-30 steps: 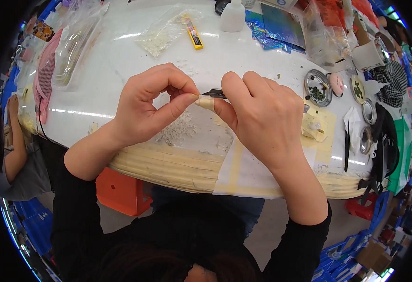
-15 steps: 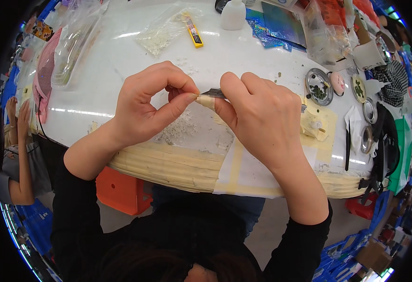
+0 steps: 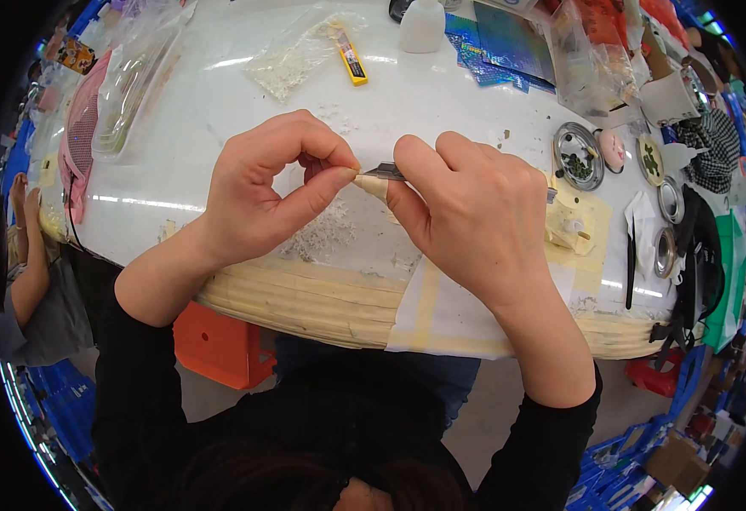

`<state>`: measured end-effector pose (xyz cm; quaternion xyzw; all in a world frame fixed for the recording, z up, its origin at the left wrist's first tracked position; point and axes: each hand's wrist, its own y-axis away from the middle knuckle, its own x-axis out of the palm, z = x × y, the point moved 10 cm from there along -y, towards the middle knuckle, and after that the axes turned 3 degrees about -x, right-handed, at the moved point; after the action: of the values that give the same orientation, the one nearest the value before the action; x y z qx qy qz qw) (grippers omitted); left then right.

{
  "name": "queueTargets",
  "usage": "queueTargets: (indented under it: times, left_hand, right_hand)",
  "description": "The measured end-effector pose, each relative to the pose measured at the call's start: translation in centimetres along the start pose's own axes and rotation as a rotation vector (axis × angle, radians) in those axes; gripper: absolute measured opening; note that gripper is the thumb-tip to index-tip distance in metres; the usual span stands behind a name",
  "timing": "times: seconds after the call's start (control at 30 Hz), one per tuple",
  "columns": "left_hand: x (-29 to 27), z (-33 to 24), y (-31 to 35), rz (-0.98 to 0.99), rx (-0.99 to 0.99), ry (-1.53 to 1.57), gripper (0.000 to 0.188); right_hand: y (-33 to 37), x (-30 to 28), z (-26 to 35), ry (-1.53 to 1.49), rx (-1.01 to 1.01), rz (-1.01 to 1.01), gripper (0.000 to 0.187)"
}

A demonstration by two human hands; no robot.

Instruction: The recorder uses a small manual tool to file or debur white plastic components at a factory workbench.

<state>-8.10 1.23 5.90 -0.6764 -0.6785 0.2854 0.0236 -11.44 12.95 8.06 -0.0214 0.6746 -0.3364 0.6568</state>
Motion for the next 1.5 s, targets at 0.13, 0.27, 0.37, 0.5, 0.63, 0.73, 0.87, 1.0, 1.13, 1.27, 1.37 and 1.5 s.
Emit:
queueTargets:
  times: [0.13,0.27,0.37,0.5,0.63,0.73,0.87,1.0,1.13,1.27,1.37,1.5]
  left_hand:
    - [1.4,3.5,0.6,0.083,-0.449,0.476,0.008]
    - [2.6,4.6,1.1,0.187,-0.639,0.656,0.014]
    - [3.2,4.8,1.4,0.215,-0.678,0.777,0.016]
    - [3.5,4.8,1.6,0.225,-0.721,0.838,0.015]
    - [3.6,4.8,1.7,0.227,-0.727,0.838,0.016]
    - [3.3,4.7,1.4,0.224,-0.670,0.806,0.016]
    - [1.9,4.3,1.0,0.140,-0.581,0.526,0.014]
    - [1.8,4.2,1.0,0.135,-0.601,0.524,0.013]
    - [1.8,4.0,1.0,0.138,-0.585,0.517,0.014]
    - [1.7,3.9,1.0,0.139,-0.551,0.510,0.013]
    - [1.5,3.6,0.8,0.132,-0.504,0.472,0.010]
    - [1.0,2.7,0.5,0.115,-0.338,0.332,0.006]
  right_hand:
    - [0.0,0.1,-0.2,-0.006,0.002,0.000,0.021]
    - [-0.1,0.0,-0.3,-0.029,0.006,-0.006,0.025]
    - [0.0,0.1,-0.5,-0.040,0.021,-0.007,0.028]
    - [0.0,0.1,-0.5,-0.052,0.032,-0.007,0.031]
    - [0.0,0.2,-0.6,-0.067,0.034,-0.005,0.033]
    - [0.1,0.5,-0.9,-0.079,0.052,0.021,0.027]
    - [0.1,0.9,-1.1,-0.208,0.086,0.046,0.024]
    - [0.1,1.3,-1.1,-0.211,0.099,0.096,0.022]
    - [0.1,1.7,-1.2,-0.239,0.130,0.148,0.021]
    - [0.2,2.0,-1.3,-0.269,0.146,0.171,0.020]
    - [0.2,2.1,-1.4,-0.296,0.160,0.169,0.024]
    - [0.3,2.2,-1.5,-0.343,0.180,0.138,0.033]
